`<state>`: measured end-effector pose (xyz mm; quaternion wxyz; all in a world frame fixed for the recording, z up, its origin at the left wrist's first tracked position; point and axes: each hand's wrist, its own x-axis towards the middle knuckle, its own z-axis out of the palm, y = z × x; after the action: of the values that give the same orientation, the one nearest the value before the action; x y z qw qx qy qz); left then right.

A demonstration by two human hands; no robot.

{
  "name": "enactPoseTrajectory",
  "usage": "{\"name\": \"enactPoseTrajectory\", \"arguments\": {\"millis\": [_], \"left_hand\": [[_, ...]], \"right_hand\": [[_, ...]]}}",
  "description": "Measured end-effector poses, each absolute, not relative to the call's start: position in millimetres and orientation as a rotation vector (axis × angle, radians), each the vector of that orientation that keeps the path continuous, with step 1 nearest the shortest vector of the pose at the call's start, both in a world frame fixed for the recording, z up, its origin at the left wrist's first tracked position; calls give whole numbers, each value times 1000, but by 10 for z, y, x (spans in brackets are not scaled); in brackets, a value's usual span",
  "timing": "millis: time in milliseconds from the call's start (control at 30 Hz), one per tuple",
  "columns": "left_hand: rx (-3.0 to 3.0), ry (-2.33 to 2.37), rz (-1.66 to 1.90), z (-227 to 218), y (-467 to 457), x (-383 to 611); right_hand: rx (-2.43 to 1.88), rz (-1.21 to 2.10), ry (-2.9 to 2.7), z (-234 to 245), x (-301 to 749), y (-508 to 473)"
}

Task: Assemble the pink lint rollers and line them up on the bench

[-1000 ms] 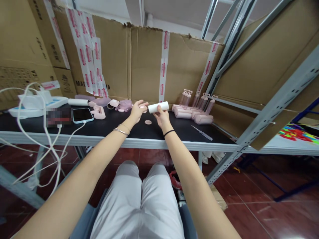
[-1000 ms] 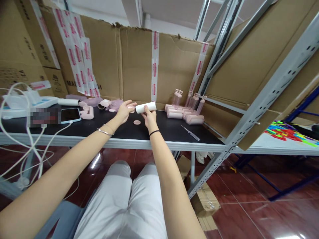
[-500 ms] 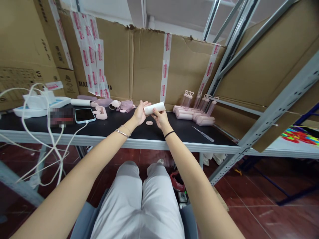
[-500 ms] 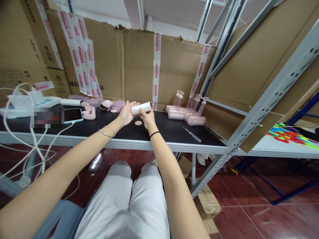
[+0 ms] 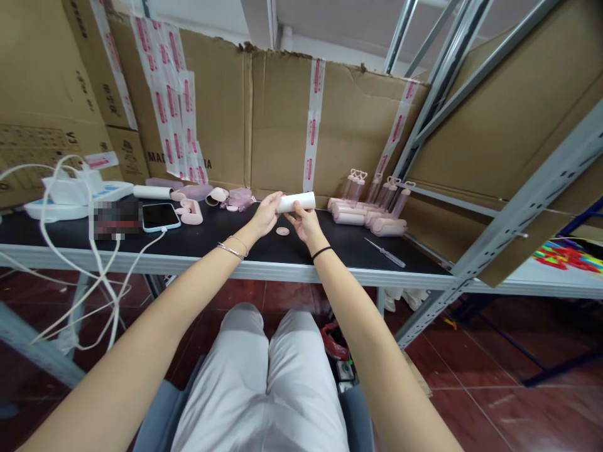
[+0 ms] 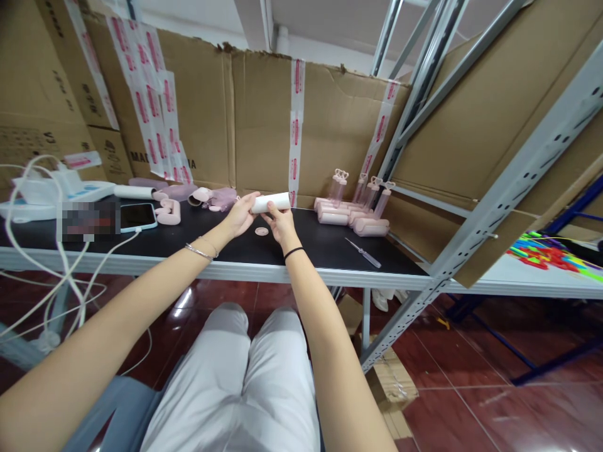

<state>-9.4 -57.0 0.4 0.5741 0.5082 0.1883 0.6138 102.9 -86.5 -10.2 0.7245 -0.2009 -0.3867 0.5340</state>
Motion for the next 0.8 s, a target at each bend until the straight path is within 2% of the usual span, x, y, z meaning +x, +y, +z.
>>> {"name": "enactPoseTrajectory", "arguments": {"millis": [400, 800], "left_hand": [[1245, 419, 1417, -3, -573, -95], [1584, 512, 1424, -103, -565, -88]], "right_hand": [[-402, 1180, -838, -83, 1025, -891], [-433, 1226, -676, -84, 1091, -839]]}}
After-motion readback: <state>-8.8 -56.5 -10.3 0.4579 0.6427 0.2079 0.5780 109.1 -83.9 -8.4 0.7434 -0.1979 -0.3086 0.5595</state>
